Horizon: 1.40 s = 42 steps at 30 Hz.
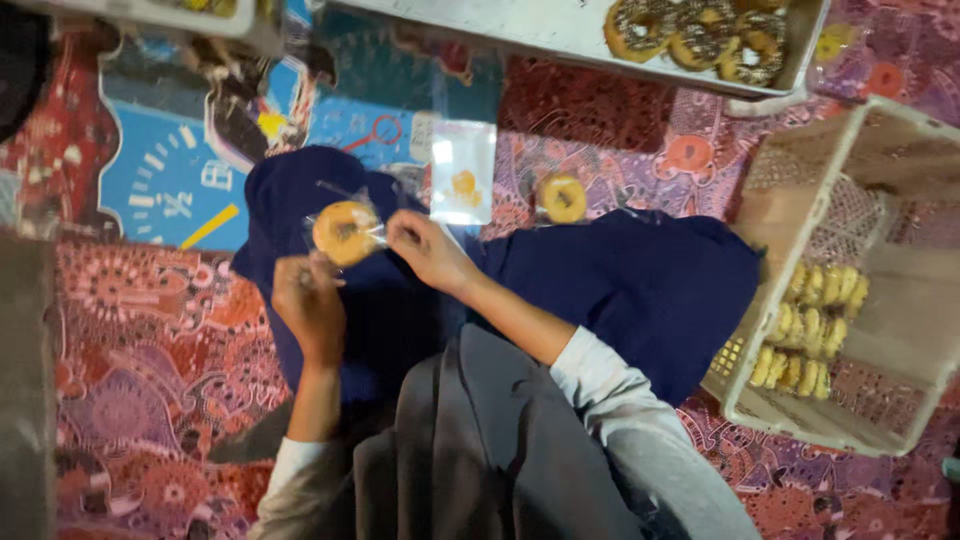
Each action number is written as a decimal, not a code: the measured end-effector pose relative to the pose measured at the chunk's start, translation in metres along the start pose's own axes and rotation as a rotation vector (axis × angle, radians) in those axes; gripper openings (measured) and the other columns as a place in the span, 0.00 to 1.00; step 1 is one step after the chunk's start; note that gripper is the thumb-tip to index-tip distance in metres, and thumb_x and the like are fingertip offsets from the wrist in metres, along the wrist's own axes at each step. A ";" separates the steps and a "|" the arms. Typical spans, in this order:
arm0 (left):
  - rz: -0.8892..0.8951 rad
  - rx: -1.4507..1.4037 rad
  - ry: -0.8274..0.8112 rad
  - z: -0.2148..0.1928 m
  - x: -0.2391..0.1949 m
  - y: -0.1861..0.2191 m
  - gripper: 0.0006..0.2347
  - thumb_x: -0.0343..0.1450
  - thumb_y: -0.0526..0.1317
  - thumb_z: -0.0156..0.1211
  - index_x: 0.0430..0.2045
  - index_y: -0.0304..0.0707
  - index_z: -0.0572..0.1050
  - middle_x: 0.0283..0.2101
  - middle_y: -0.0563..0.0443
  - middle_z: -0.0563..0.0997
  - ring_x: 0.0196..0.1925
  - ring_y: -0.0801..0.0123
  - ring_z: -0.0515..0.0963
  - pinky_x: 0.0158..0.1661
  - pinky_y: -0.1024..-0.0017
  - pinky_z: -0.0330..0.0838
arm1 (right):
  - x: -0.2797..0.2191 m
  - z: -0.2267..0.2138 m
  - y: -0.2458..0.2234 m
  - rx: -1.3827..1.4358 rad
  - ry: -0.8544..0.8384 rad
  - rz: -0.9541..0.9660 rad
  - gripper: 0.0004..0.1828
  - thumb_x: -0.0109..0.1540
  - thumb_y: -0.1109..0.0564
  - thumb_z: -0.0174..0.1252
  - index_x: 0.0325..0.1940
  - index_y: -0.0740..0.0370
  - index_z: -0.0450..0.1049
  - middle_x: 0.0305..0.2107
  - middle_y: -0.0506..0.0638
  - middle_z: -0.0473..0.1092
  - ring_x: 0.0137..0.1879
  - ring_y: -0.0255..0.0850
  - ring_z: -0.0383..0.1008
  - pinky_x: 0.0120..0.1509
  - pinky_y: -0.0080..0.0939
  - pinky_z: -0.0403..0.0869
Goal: The person sits on a patterned floor mat and repeatedly picks donuts from a metal tray, places each donut into a small clear plastic bag, and then places the sealed bag into a white plastic crate. The person handles donuts with and without toppings.
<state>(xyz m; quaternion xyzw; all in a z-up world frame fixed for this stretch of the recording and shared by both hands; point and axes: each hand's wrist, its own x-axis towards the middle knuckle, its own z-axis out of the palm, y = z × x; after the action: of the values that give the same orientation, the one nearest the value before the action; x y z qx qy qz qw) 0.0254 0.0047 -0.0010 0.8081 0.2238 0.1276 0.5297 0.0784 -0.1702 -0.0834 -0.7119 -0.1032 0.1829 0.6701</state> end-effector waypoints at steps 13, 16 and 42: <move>0.076 -0.127 -0.485 0.292 -0.040 -0.049 0.12 0.72 0.42 0.62 0.36 0.27 0.75 0.38 0.37 0.80 0.40 0.55 0.82 0.41 0.64 0.75 | -0.070 -0.215 0.104 -0.284 0.623 0.326 0.22 0.67 0.42 0.57 0.53 0.60 0.82 0.45 0.58 0.80 0.49 0.43 0.81 0.55 0.42 0.76; -0.142 0.027 -0.639 0.340 -0.042 -0.087 0.19 0.73 0.49 0.63 0.39 0.25 0.76 0.38 0.34 0.82 0.41 0.54 0.82 0.42 0.62 0.73 | -0.066 -0.220 0.149 -0.701 0.767 0.330 0.32 0.62 0.43 0.64 0.64 0.64 0.71 0.51 0.70 0.72 0.54 0.59 0.74 0.57 0.50 0.72; 0.606 0.703 -0.702 0.254 0.106 -0.128 0.15 0.72 0.38 0.64 0.47 0.27 0.70 0.47 0.29 0.73 0.50 0.35 0.75 0.48 0.50 0.71 | -0.314 -0.544 0.071 -0.958 1.453 0.544 0.45 0.60 0.43 0.70 0.71 0.66 0.57 0.55 0.68 0.70 0.57 0.63 0.73 0.62 0.56 0.71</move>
<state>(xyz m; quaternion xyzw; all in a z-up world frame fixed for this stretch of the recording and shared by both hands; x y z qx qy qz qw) 0.2006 -0.1022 -0.2241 0.9574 -0.1775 -0.0839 0.2118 0.0026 -0.7975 -0.0963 -0.8539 0.4508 -0.2211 0.1365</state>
